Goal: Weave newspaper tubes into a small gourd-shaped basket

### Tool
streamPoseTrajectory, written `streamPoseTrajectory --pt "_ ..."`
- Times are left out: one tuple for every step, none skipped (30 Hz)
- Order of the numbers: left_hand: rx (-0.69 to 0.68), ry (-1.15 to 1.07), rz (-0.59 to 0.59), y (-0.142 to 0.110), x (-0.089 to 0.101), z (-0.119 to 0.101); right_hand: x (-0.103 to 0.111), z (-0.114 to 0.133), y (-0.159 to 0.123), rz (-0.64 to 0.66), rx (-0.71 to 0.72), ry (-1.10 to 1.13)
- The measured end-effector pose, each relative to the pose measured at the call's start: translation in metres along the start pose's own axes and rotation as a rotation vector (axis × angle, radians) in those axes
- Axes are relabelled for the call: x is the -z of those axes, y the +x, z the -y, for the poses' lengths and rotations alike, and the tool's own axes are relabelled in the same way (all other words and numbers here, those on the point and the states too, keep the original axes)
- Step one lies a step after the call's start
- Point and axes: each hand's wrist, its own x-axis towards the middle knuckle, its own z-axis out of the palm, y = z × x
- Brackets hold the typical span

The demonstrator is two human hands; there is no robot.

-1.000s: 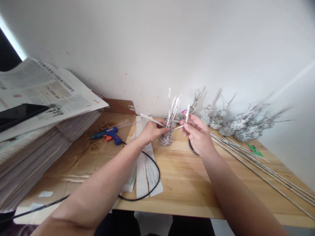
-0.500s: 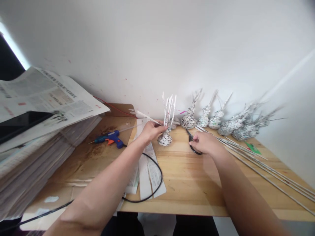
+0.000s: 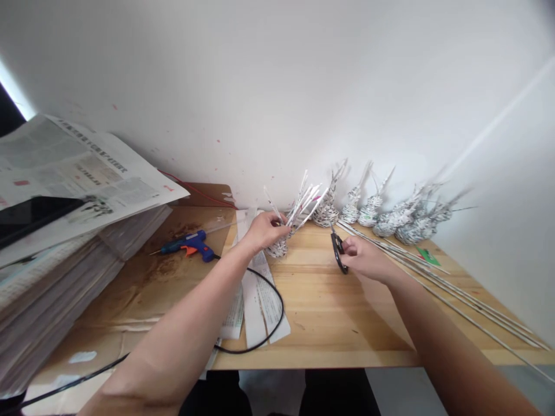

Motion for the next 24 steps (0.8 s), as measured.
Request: streamPoseTrajectory --pt "0.0 0.008 -0.002 0.0 0.0 0.0 -0.002 0.0 -0.005 0.07 0.028 0.14" --pt "0.0 0.017 0.001 0.0 0.0 0.001 -0.005 0.0 -0.009 0.112 0.053 0.22" --pt "-0.003 0.024 0.006 0.0 0.0 0.0 -0.008 0.0 -0.013 0.122 0.077 0.235" --pt "-0.007 0.029 0.017 0.0 0.0 0.0 -0.01 0.001 -0.015 0.102 0.105 0.2" --pt "-0.009 0.033 0.03 -0.001 -0.001 -0.001 -0.013 0.001 -0.017 0.064 0.133 0.139" --pt "-0.011 0.037 0.04 -0.002 -0.001 -0.002 -0.014 0.002 -0.019 0.026 0.16 0.069" --pt "-0.013 0.04 0.051 -0.003 0.0 -0.004 -0.015 0.002 -0.019 -0.005 0.189 0.008" --pt "-0.014 0.043 0.068 -0.004 0.0 -0.005 -0.015 0.003 -0.02 -0.024 0.214 -0.035" --pt "-0.014 0.041 0.092 -0.005 0.001 -0.007 -0.014 0.003 -0.02 -0.034 0.235 -0.062" --pt "-0.015 0.035 0.119 -0.005 0.001 -0.008 -0.013 0.003 -0.02 -0.036 0.253 -0.077" --pt "-0.013 0.027 0.15 -0.006 0.002 -0.009 -0.012 0.003 -0.019 -0.034 0.271 -0.084" --pt "-0.007 0.02 0.184 -0.006 0.002 -0.01 -0.011 0.003 -0.019 -0.029 0.287 -0.085" --pt "0.002 0.014 0.216 -0.007 0.002 -0.011 -0.011 0.004 -0.018 -0.022 0.301 -0.085" --pt "0.012 0.01 0.243 -0.007 0.002 -0.011 -0.01 0.005 -0.018 -0.014 0.313 -0.084" --pt "0.022 0.01 0.266 -0.007 0.002 -0.011 -0.01 0.006 -0.017 -0.006 0.325 -0.084" --pt "0.031 0.013 0.285 -0.007 0.002 -0.011 -0.011 0.007 -0.017 0.004 0.336 -0.084" --pt "0.038 0.015 0.3 -0.007 0.001 -0.011 -0.011 0.009 -0.016 0.011 0.344 -0.083" --pt "0.044 0.016 0.309 -0.006 0.001 -0.011 -0.012 0.01 -0.015 0.016 0.35 -0.079" --pt "0.047 0.016 0.315 -0.006 0.001 -0.01 -0.013 0.01 -0.014 0.021 0.353 -0.074" --pt "0.052 0.015 0.318 -0.006 0.001 -0.01 -0.014 0.01 -0.014 0.023 0.353 -0.067" --pt "0.056 0.015 0.319 -0.007 0.001 -0.01 -0.015 0.01 -0.013 0.023 0.352 -0.057" --pt "0.062 0.016 0.322 -0.007 0.0 -0.01 -0.017 0.009 -0.012 0.021 0.352 -0.045" --pt "0.066 0.018 0.326 -0.007 0.0 -0.01 -0.018 0.007 -0.011 0.018 0.351 -0.035" --pt "0.066 0.019 0.332 -0.007 0.0 -0.01 -0.02 0.004 -0.011 0.018 0.35 -0.027"
